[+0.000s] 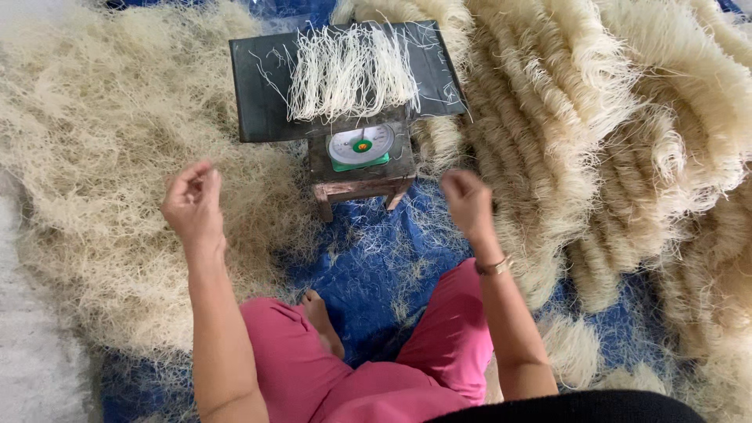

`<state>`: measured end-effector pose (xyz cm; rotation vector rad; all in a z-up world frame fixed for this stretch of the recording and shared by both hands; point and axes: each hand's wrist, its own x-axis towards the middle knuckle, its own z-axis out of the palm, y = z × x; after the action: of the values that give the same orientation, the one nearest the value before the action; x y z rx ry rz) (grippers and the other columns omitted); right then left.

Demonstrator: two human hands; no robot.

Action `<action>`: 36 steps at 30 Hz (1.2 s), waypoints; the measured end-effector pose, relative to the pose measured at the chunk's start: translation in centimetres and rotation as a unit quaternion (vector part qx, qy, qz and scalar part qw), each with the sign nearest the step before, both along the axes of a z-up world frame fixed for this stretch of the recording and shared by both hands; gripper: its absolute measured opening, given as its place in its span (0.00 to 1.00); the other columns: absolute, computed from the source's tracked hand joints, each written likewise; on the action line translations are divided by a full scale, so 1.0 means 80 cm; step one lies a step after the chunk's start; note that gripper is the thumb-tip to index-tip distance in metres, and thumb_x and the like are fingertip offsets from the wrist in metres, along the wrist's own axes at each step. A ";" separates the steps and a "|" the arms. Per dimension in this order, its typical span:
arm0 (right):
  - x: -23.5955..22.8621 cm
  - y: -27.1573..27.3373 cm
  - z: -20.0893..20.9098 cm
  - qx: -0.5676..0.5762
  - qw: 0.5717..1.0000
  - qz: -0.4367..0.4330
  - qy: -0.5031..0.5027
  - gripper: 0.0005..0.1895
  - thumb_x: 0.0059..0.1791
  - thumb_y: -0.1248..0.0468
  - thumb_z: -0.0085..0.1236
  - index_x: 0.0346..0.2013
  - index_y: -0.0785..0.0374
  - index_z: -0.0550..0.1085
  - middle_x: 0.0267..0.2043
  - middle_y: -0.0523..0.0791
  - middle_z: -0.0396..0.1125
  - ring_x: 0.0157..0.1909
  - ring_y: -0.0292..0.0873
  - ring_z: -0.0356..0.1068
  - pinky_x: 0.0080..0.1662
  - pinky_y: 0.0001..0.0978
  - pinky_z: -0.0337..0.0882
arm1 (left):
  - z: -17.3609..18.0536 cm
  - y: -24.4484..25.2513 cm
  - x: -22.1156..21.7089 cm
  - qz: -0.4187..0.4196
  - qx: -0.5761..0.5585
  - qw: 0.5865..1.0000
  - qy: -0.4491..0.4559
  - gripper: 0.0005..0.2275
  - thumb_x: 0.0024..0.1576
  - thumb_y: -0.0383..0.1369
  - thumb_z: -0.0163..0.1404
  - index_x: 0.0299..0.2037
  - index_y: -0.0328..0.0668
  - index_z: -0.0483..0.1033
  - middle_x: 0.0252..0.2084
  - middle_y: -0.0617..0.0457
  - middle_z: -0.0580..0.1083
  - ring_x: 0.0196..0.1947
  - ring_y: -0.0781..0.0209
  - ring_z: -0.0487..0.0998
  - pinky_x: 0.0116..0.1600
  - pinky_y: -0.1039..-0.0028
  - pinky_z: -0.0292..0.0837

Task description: The person sits on a blue tarp and repeatedly picks up handfuls of white fibrous material, places them on a small scale to weigh, and then sets them aside. The process is repeated multiple times with different portions of the fiber.

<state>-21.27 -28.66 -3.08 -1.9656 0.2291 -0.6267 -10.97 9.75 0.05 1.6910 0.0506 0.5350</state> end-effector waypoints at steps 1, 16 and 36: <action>-0.008 0.009 -0.029 -0.006 0.996 0.042 0.079 0.06 0.51 0.70 0.57 0.40 0.65 0.80 0.33 0.54 0.73 0.35 0.52 0.74 0.38 0.43 0.73 | -0.011 0.006 -0.003 -0.012 -0.022 0.999 0.025 0.07 0.60 0.23 0.58 0.47 0.38 0.78 0.48 0.46 0.70 0.41 0.63 0.70 0.46 0.79 0.70; 0.129 0.303 -0.147 -0.450 0.730 0.457 0.237 0.57 0.41 0.49 0.71 0.75 0.54 0.47 0.67 0.60 0.53 0.66 0.64 0.57 0.67 0.63 0.53 | -0.170 0.263 -0.155 0.219 -0.051 0.941 0.253 0.12 0.66 0.32 0.51 0.57 0.38 0.72 0.54 0.40 0.65 0.58 0.42 0.68 0.60 0.45 0.66; 0.216 0.545 -0.183 -0.618 0.610 0.467 -0.166 0.69 0.25 0.64 0.82 0.73 0.38 0.51 0.78 0.56 0.26 0.76 0.65 0.37 0.65 0.86 0.36 | -0.261 0.241 -0.057 0.182 0.238 0.864 0.405 0.36 0.46 0.36 0.66 0.64 0.27 0.67 0.74 0.23 0.41 0.75 0.31 0.35 0.72 0.41 0.29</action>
<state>-3.97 14.97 -17.70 -2.6496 -1.8521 -0.3758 -15.52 29.01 -20.85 2.3139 0.9294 0.0607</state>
